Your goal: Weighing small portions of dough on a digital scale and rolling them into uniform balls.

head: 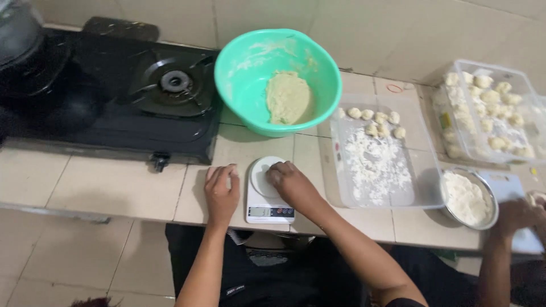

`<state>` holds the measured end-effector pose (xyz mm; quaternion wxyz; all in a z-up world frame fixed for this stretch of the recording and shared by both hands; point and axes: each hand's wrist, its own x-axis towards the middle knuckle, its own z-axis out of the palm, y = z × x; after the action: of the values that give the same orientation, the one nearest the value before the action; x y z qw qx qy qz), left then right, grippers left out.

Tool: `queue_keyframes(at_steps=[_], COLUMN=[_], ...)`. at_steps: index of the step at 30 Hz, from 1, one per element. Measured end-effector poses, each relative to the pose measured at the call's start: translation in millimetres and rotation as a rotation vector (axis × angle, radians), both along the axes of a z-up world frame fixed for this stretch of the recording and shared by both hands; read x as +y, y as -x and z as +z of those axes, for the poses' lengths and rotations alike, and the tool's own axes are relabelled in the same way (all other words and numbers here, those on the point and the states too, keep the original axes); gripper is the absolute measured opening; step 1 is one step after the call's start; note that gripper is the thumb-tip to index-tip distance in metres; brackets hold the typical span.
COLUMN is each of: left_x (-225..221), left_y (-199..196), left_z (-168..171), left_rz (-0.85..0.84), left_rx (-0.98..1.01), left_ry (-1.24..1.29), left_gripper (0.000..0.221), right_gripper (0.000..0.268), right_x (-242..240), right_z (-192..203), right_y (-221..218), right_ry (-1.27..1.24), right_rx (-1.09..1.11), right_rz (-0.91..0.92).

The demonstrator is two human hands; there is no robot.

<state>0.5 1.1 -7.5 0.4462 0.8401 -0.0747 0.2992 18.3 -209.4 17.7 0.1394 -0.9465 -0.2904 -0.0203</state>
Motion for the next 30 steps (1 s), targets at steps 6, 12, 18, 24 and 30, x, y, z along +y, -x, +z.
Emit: queue_keyframes(at_steps=[6,12,18,24,30], left_x=[-4,-3,-3,2,3], left_y=[4,1,4,-1,-5], left_z=[9,4,8,-20,-24], left_rz=[-0.006,0.032,0.037,0.007,-0.003], left_rx=[-0.056,-0.074,-0.019,-0.092,-0.117], left_ry=[-0.001,0.004,-0.022,-0.048,-0.060], left_gripper=[0.013,0.013,0.013,0.013,0.012], right_gripper=[0.035,0.065,0.049,0.028,0.016], right_x=[-25,-153,-200,-252,-241], right_z=[24,23,43,-13,-30], right_y=[16,-35,-93,-131,-138], right_ry=[-1.181,-0.953,-0.800,-0.407,-0.329], right_rx=[0.563,0.181,0.331,0.231,-0.005], right_rz=[-0.631,-0.911,-0.870,-0.870,-0.876])
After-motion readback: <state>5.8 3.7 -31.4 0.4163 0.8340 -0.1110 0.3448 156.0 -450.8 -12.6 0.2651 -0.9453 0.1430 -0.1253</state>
